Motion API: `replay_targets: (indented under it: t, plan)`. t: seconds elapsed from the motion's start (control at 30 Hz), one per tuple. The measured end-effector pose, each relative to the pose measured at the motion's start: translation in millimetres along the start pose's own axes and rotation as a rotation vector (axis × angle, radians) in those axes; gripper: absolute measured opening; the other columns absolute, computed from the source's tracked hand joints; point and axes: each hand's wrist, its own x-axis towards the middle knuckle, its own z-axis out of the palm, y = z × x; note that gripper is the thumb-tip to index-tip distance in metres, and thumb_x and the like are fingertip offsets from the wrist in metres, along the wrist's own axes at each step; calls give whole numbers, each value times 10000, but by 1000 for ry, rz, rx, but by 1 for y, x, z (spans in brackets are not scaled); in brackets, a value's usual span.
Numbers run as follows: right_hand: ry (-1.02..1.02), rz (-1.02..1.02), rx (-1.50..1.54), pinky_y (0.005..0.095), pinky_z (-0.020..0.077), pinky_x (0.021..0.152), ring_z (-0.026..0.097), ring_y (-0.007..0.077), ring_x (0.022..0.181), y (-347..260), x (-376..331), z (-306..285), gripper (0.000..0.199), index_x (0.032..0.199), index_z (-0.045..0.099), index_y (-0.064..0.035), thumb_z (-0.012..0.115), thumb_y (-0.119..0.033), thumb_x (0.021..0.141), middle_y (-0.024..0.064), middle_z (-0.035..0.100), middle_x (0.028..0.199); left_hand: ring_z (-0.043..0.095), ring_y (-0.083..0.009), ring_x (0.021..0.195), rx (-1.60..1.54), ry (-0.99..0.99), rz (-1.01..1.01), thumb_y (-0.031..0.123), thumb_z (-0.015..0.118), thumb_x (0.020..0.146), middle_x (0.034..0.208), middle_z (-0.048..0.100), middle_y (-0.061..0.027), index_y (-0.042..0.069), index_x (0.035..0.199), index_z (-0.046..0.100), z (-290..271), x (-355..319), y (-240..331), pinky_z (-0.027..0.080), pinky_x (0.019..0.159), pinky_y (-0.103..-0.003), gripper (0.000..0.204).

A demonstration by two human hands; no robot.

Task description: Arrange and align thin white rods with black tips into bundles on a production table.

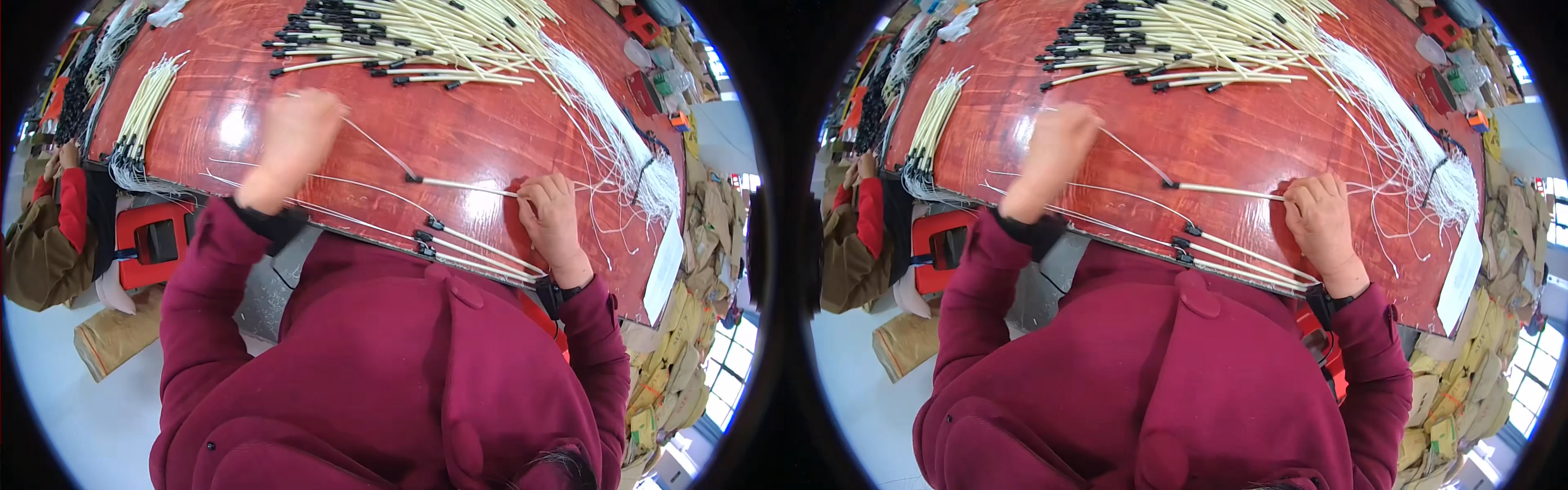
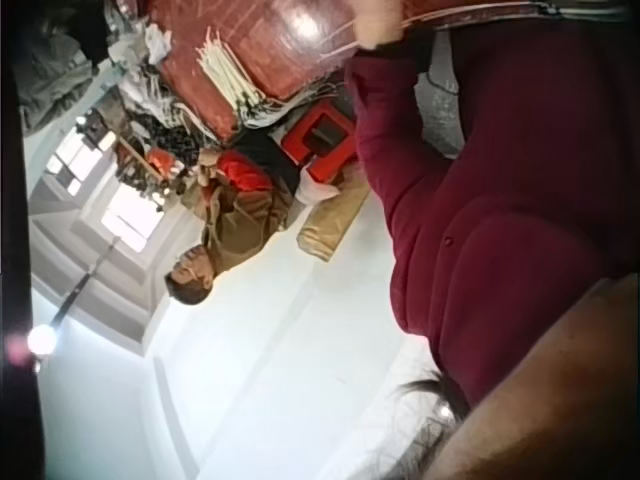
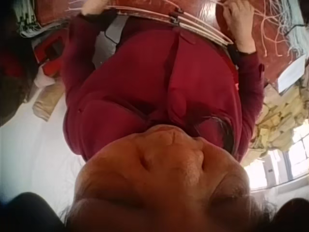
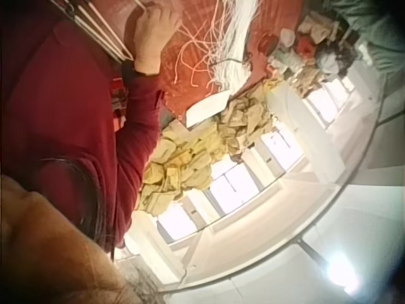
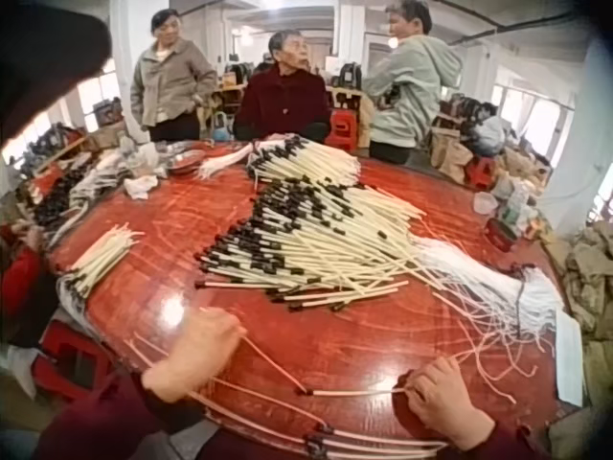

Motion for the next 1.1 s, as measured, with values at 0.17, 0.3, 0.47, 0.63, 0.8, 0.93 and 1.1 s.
replay_targets:
  t: [0.17,0.3,0.47,0.63,0.8,0.93,1.1]
  plan:
    - [-57,105,56,406,434,863,585,286,942,9,-41,-21,204,910,646,-84,733,2,747,65,658,980,660,-410,850,352,36,-304,203,671,893,924,664,-214,19,865,719,-56,-37,-117,532,745,-500,192]
    - [-111,143,185,403,438,890,581,296,992,-1,-56,-39,204,965,651,-64,728,-39,778,97,651,1045,654,-413,961,497,-98,-418,209,698,892,1010,660,-228,7,990,706,-80,-66,-126,530,818,-497,225]
    - [-70,227,198,404,441,925,572,309,1043,-6,-63,-42,224,1038,646,-42,705,-80,825,127,635,1106,637,-375,1029,-219,0,-90,185,709,888,1057,661,-192,2,1078,675,-51,-24,-4,504,902,-463,266]
    - [-10,288,1,415,442,962,565,322,1088,18,-62,-44,321,1199,638,-24,656,-81,884,133,629,1214,622,-375,963,-559,-499,267,177,688,895,985,636,-171,10,1016,659,5,-9,111,511,830,-456,208]
    - [25,383,-88,420,441,998,561,331,1125,38,-76,-45,408,1314,608,-21,625,-46,907,141,609,1312,606,-374,958,-563,-832,427,218,694,893,952,600,-168,17,969,631,9,13,148,497,817,-484,224]
    - [37,386,-77,419,440,1012,561,333,1138,35,-71,-41,429,1333,598,-16,616,-22,905,146,600,1337,606,-377,971,-522,-491,594,181,690,879,989,600,-168,18,949,623,42,54,191,505,804,-482,190]
    - [33,380,-12,416,439,1017,560,331,1145,25,-64,-41,434,1332,595,-9,613,-2,898,149,595,1345,617,-373,961,-434,-365,560,85,619,852,1026,621,-188,-23,1006,597,106,78,243,521,796,-467,190]
